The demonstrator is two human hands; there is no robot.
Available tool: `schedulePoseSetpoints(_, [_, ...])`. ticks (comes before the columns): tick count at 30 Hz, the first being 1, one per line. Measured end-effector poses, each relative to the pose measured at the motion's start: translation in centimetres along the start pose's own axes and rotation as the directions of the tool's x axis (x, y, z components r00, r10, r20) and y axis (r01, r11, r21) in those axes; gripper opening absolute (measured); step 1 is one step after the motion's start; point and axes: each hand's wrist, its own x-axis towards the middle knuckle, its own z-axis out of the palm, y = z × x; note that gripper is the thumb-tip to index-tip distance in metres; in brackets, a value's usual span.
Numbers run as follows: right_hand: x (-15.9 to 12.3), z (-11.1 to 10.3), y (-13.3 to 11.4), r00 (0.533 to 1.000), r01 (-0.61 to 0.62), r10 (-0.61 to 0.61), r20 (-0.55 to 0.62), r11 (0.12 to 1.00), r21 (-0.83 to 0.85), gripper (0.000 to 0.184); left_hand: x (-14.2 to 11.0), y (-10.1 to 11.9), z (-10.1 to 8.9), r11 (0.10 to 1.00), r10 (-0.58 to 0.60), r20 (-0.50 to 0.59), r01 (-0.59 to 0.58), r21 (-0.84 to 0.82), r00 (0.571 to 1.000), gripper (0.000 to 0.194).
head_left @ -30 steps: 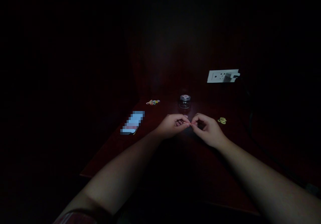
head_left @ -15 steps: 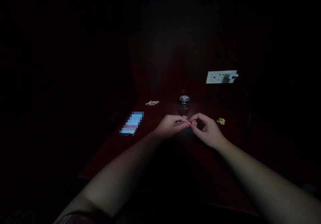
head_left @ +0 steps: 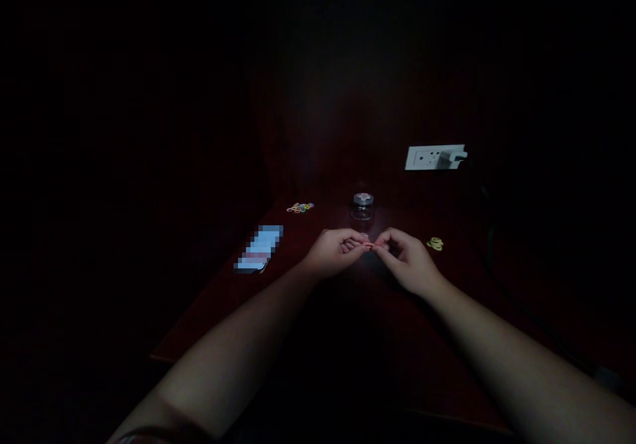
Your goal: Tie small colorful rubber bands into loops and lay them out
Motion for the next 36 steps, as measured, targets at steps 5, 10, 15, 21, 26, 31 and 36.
schedulePoseSetpoints(5, [0.0, 0.2, -0.2, 0.998, -0.018, 0.017, 0.062, 1.000, 0.008, 0.013, 0.1, -0.3, -0.2, 1.000, 0.012, 0.026, -0.012, 0.018, 1.000, 0.025])
schedulePoseSetpoints(10, [0.0, 0.5, -0.3, 0.987, -0.002, -0.025, 0.161, 0.986, 0.169, 0.015, 0.2, -0.7, -0.5, 0.996, 0.011, 0.022, -0.013, 0.087, 1.000, 0.019])
schedulePoseSetpoints(15, [-0.2, 0.7, -0.2, 0.969, -0.105, 0.036, 0.244, 0.955, 0.277, 0.019, 0.3, -0.6, -0.6, 0.994, -0.024, 0.027, 0.021, 0.105, 0.999, 0.012])
schedulePoseSetpoints(21, [-0.2, 0.8, -0.5, 0.924, -0.263, 0.108, 0.368, 0.876, 0.405, 0.024, 0.5, -0.6, -1.1, 0.990, -0.050, -0.019, 0.052, 0.134, 0.999, 0.016])
schedulePoseSetpoints(26, [-0.2, 0.7, -0.2, 0.869, -0.327, 0.120, 0.481, 0.868, 0.374, 0.028, 0.2, -0.4, -1.2, 0.977, 0.015, 0.142, -0.044, 0.208, 0.990, 0.014])
schedulePoseSetpoints(31, [-0.2, 0.3, 0.8, 0.816, -0.356, 0.135, 0.561, 0.883, 0.306, 0.034, 0.1, -0.5, -1.2, 0.972, -0.011, 0.284, -0.056, 0.226, 0.959, 0.018])
schedulePoseSetpoints(36, [0.0, 0.0, 1.6, 0.853, -0.343, 0.154, 0.498, 0.886, 0.313, 0.035, 0.1, -0.6, -1.2, 0.976, -0.040, 0.310, -0.029, 0.214, 0.950, 0.023])
